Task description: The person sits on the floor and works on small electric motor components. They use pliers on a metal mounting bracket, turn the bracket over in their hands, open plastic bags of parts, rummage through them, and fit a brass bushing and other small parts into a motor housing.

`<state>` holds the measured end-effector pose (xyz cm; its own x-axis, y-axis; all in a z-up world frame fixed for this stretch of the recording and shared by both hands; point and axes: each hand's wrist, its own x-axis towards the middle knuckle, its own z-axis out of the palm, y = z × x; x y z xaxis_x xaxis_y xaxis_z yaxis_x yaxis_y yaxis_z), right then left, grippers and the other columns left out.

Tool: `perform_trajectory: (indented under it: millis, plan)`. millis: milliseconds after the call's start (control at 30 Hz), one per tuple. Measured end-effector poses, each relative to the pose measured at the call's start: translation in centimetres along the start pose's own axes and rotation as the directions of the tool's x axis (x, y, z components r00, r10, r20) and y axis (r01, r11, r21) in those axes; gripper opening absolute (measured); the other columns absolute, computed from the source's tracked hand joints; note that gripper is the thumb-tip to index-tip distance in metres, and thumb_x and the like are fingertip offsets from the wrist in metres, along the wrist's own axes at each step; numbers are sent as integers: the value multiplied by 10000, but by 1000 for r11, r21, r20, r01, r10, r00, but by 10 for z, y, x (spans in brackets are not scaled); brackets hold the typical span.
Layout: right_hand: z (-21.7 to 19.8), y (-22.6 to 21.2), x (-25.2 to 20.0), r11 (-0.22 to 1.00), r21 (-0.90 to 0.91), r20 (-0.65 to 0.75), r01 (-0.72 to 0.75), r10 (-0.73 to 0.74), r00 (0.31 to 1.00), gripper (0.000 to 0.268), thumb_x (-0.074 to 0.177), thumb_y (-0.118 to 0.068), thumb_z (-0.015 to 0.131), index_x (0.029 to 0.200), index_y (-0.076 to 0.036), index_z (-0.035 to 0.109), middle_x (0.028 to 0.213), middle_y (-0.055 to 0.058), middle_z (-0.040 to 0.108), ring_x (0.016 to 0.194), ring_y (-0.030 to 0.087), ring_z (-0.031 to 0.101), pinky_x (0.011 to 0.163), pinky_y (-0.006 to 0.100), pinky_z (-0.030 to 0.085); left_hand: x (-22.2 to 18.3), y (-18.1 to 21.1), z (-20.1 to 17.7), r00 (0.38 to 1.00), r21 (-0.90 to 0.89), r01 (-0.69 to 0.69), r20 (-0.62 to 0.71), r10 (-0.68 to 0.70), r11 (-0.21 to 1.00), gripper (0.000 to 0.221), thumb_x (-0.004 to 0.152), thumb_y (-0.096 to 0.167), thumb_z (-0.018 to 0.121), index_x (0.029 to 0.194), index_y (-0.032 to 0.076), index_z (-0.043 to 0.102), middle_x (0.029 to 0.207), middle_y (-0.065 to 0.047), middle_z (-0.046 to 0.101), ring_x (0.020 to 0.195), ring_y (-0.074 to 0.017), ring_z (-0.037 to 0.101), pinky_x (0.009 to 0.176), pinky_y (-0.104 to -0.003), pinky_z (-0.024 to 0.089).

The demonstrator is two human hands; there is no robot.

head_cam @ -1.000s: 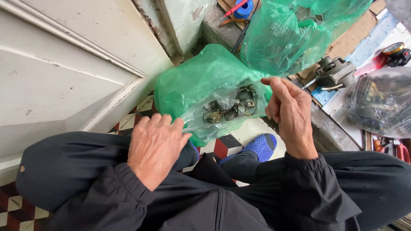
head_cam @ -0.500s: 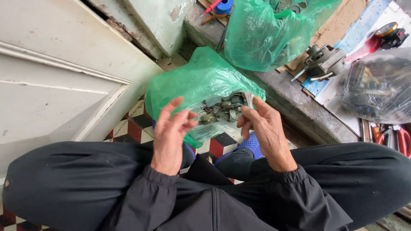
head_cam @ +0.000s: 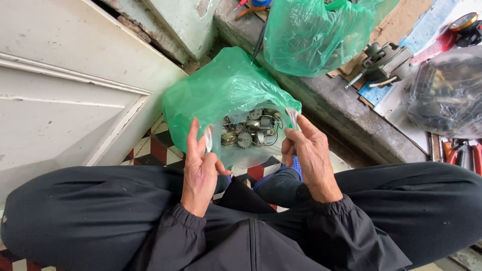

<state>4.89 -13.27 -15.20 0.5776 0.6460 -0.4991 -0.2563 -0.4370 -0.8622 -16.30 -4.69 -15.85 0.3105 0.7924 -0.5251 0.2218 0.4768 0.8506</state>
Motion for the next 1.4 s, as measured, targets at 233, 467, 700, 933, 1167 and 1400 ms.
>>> perform_trajectory:
  millis: [233,467,700,933,1167,1400]
  plan:
    - [3,6,4,997,77,-15,14,-13,1000,661,1020,-63,591,1653,72,456,627,213,652,348,237,587,400,396,535,4,6,-5,999,-132,21,41,-15,991,965,878,-29,406,1785,180,150,1627,-328,537,547,-97,605,655,-368,738]
    - [-36,4,17,975,201,-49,100,-91,995,560,1053,-51,594,1612,-28,569,660,187,618,360,211,532,429,355,522,2,62,1,935,-113,-323,112,335,940,880,969,-18,412,1780,192,142,1650,-306,568,657,-73,615,782,-359,758]
    - [-28,29,38,971,238,-50,33,-21,999,507,994,-23,632,1500,-27,658,634,219,632,360,236,549,453,410,553,25,26,-3,969,-51,-181,159,187,982,875,993,-9,400,1795,158,94,1637,-400,484,765,-150,731,749,-370,766]
    - [-21,16,30,983,179,43,32,-40,998,607,1033,-70,602,1636,-35,545,843,249,737,625,268,726,684,372,615,9,47,4,962,-15,-150,230,149,989,866,1052,266,473,1788,122,39,1680,-429,378,1272,-434,687,1007,-539,685]
    - [25,5,-5,977,194,427,86,-163,889,969,916,24,574,1750,33,80,1666,361,494,1451,492,577,1100,672,532,6,42,54,854,541,-471,479,206,697,1043,1007,711,545,1804,144,184,1561,-459,488,1555,-642,346,1217,-738,363]
    - [14,-3,12,990,132,101,59,-72,992,745,993,-66,702,1589,238,375,642,147,638,663,278,679,661,365,537,43,49,21,770,561,-625,328,548,543,530,1148,590,410,1488,291,684,962,-143,855,1068,-354,824,1027,-506,608]
